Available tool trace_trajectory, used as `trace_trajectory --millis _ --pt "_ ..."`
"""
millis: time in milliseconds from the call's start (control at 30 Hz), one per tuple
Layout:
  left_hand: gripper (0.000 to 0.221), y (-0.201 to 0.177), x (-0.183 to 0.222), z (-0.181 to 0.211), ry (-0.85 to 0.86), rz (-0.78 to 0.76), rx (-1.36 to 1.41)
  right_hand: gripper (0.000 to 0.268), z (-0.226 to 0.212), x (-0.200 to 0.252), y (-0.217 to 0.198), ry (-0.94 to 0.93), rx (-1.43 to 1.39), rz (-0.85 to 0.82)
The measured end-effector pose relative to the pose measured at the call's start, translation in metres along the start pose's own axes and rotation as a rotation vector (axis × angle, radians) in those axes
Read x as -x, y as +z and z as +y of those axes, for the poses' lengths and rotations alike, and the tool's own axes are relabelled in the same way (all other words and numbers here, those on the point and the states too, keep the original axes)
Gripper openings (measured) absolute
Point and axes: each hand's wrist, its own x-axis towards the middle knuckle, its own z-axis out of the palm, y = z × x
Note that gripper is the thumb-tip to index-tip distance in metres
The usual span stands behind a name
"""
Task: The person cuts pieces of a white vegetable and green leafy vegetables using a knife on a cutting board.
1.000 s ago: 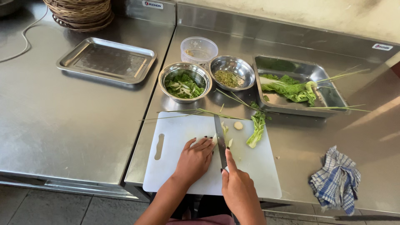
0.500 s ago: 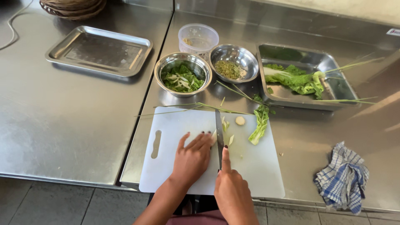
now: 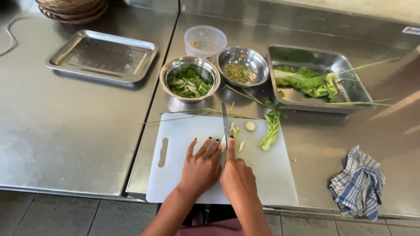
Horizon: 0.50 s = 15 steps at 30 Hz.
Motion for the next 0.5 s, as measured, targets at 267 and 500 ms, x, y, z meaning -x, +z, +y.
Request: trace_trajectory --millis 267,500 --pt "0.038 0.005 0.004 -0.001 -0.029 0.008 0.027 0.068 0.007 0.021 -0.025 0.065 -0.003 -0.108" --pt "0.041 0.002 0.004 -0.001 -0.034 0.030 0.056 0.070 0.012 0.030 -0.023 -0.058 -0.144 0.038"
